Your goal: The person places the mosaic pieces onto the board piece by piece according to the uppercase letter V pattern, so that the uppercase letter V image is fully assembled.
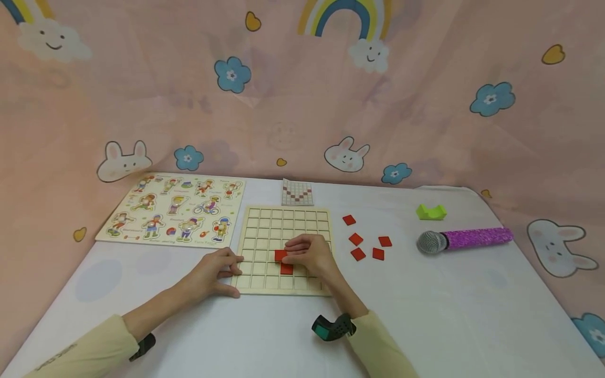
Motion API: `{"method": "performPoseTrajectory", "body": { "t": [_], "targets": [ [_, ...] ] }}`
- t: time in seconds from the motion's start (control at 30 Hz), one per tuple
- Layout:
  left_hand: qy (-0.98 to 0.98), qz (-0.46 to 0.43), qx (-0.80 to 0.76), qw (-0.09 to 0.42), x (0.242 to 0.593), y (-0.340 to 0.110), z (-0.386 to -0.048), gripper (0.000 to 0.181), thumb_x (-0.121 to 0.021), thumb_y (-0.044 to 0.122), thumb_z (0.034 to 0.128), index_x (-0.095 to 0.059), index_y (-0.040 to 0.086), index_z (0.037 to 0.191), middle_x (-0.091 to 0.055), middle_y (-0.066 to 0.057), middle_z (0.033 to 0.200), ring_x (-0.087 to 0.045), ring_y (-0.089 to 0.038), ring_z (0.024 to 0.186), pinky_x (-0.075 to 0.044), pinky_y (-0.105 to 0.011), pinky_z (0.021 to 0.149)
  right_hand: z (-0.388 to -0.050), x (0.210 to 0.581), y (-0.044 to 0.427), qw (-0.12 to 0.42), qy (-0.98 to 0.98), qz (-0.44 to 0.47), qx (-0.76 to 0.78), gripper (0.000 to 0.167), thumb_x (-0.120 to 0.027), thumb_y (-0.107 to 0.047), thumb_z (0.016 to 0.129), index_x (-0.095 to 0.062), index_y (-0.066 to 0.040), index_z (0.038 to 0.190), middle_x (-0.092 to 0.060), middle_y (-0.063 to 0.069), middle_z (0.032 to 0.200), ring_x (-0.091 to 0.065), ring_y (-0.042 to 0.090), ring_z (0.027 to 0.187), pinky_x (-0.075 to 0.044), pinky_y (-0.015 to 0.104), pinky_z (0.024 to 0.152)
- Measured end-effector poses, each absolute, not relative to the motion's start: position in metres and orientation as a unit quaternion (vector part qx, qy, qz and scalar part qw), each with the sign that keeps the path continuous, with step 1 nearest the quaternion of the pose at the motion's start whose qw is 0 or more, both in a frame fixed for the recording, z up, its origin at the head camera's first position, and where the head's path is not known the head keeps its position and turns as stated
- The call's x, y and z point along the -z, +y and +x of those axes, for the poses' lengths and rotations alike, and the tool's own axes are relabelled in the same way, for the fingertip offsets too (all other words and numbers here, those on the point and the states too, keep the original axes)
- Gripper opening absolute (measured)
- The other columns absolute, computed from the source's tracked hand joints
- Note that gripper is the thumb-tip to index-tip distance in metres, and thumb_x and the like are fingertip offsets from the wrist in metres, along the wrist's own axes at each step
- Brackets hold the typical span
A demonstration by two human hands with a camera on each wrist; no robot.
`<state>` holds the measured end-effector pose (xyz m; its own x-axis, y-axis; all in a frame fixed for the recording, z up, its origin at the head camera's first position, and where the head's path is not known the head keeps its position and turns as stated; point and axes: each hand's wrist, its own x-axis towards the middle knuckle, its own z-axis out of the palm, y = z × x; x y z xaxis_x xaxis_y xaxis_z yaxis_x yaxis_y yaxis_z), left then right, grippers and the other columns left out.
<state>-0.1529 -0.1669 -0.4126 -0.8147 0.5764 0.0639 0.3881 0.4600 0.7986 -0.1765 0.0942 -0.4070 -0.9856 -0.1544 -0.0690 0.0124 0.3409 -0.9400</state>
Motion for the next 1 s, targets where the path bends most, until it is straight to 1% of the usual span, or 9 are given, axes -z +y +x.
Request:
{"method": "performPoseTrajectory", "body": {
  "t": [0.17, 0.53, 0.7, 0.9, 1.0],
  "targets": [
    [0.848, 0.288, -0.432, 0.107, 0.413, -0.167, -0.153, 0.034, -0.087, 0.007, 0.0623, -0.057, 0.003, 0.078, -0.055, -0.011, 0.101, -0.052, -0.041, 0.119, -0.052, -0.024, 0.088, -0.177, 0.411, 0.088, 0.059, 0.824, -0.049, 0.561, 0.027, -0.08, 0.002, 0.073, -0.069, 0.004, 0.098, -0.071, 0.014, 0.093, -0.07, 0.023, 0.082, -0.058, 0.029, 0.073],
    [0.845, 0.289, -0.437, 0.107, 0.415, -0.165, -0.152, 0.035, -0.087, 0.003, 0.0612, -0.055, 0.002, 0.077, -0.054, -0.012, 0.1, -0.053, -0.041, 0.118, -0.052, -0.024, 0.087, -0.178, 0.413, 0.081, 0.056, 0.834, -0.054, 0.546, 0.027, -0.08, 0.004, 0.072, -0.068, 0.004, 0.096, -0.07, 0.012, 0.09, -0.069, 0.02, 0.077, -0.058, 0.027, 0.071],
    [0.848, 0.287, -0.433, 0.108, 0.414, -0.165, -0.152, 0.035, -0.087, 0.004, 0.0613, -0.055, 0.003, 0.076, -0.054, -0.011, 0.1, -0.053, -0.041, 0.118, -0.052, -0.024, 0.088, -0.181, 0.413, 0.079, 0.059, 0.836, -0.063, 0.542, 0.028, -0.08, 0.003, 0.072, -0.068, 0.003, 0.096, -0.07, 0.012, 0.091, -0.069, 0.02, 0.077, -0.058, 0.027, 0.071],
    [0.849, 0.286, -0.432, 0.105, 0.415, -0.165, -0.153, 0.035, -0.087, 0.004, 0.0609, -0.055, 0.003, 0.076, -0.055, -0.013, 0.104, -0.052, -0.041, 0.118, -0.052, -0.023, 0.088, -0.183, 0.412, 0.078, 0.067, 0.841, -0.059, 0.533, 0.028, -0.081, 0.001, 0.072, -0.068, 0.002, 0.097, -0.07, 0.01, 0.091, -0.068, 0.018, 0.078, -0.058, 0.027, 0.072],
    [0.849, 0.286, -0.432, 0.104, 0.415, -0.165, -0.154, 0.035, -0.087, 0.004, 0.0609, -0.055, 0.003, 0.076, -0.055, -0.013, 0.104, -0.052, -0.041, 0.118, -0.052, -0.023, 0.088, -0.184, 0.412, 0.08, 0.071, 0.838, -0.055, 0.539, 0.029, -0.081, 0.0, 0.073, -0.068, 0.002, 0.099, -0.07, 0.011, 0.092, -0.068, 0.018, 0.078, -0.057, 0.027, 0.073]
  ]
}}
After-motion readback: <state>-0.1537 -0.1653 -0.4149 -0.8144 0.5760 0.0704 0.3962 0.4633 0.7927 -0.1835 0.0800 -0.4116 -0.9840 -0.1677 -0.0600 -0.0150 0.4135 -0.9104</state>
